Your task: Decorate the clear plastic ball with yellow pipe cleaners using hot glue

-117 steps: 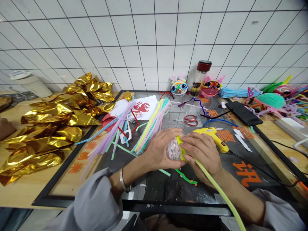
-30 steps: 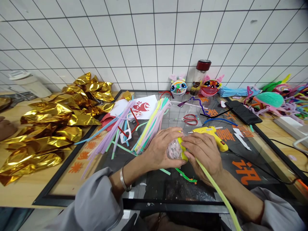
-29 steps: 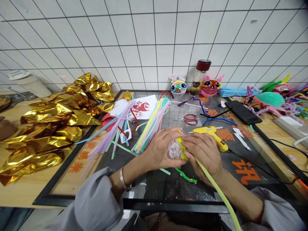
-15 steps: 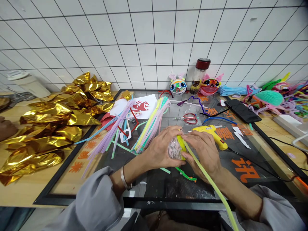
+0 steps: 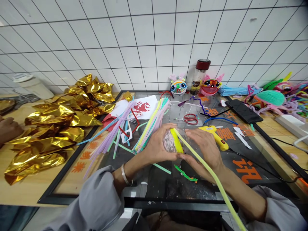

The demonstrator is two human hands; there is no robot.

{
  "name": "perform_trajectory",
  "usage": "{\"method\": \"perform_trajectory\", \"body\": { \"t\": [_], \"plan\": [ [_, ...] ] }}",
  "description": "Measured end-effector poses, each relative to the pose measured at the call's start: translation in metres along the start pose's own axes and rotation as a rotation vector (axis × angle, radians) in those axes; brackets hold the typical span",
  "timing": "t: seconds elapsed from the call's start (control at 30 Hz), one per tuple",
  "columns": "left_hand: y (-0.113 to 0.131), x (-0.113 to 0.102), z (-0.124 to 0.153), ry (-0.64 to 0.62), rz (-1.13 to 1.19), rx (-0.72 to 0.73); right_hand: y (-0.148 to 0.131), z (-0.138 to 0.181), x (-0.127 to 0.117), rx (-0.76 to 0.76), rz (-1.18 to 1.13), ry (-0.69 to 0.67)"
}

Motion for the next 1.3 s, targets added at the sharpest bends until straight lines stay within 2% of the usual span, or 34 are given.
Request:
{"method": "perform_trajectory", "body": {
  "t": [0.27, 0.43, 0.5, 0.6, 0.67, 0.73, 0.8, 1.0, 1.3],
  "plan": [
    [-0.003, -0.002, -0.003, -0.023, 0.218, -0.226, 0.016, 0.002, -0.007, 0.078, -0.058, -0.006],
    [-0.004, -0.001, -0.005, -0.015, 0.341, -0.313, 0.055, 0.008, -0.015, 0.286, 0.149, 0.025],
    [-0.004, -0.001, -0.005, -0.015, 0.343, -0.347, 0.074, 0.012, -0.017, 0.437, 0.31, -0.108],
    [-0.005, -0.002, -0.006, 0.009, 0.332, -0.371, 0.092, 0.018, -0.016, 0.663, 0.513, -0.487],
    [-0.006, -0.002, -0.006, 0.026, 0.365, -0.382, 0.094, 0.019, -0.016, 0.772, 0.599, -0.7],
    [-0.007, -0.002, -0.007, 0.04, 0.408, -0.397, 0.091, 0.018, -0.018, 0.854, 0.646, -0.825],
    [-0.008, -0.001, -0.008, 0.053, 0.436, -0.417, 0.087, 0.015, -0.02, 0.92, 0.656, -0.885],
    [-0.008, -0.002, -0.009, 0.065, 0.464, -0.443, 0.089, 0.012, -0.021, 0.958, 0.565, -0.889],
    [-0.011, 0.0, -0.008, 0.043, 0.439, -0.397, 0.104, 0.022, -0.016, 1.001, 0.606, -0.675]
  ]
}}
Point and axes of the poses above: each hand's wrist, its own z-axis away from the middle knuckle, its own x-axis out of the palm, y = z × x, the point moved 3 cm from there along -z, towards the middle knuckle, and after that the axes turned 2 degrees about z, right-handed, at the moved point
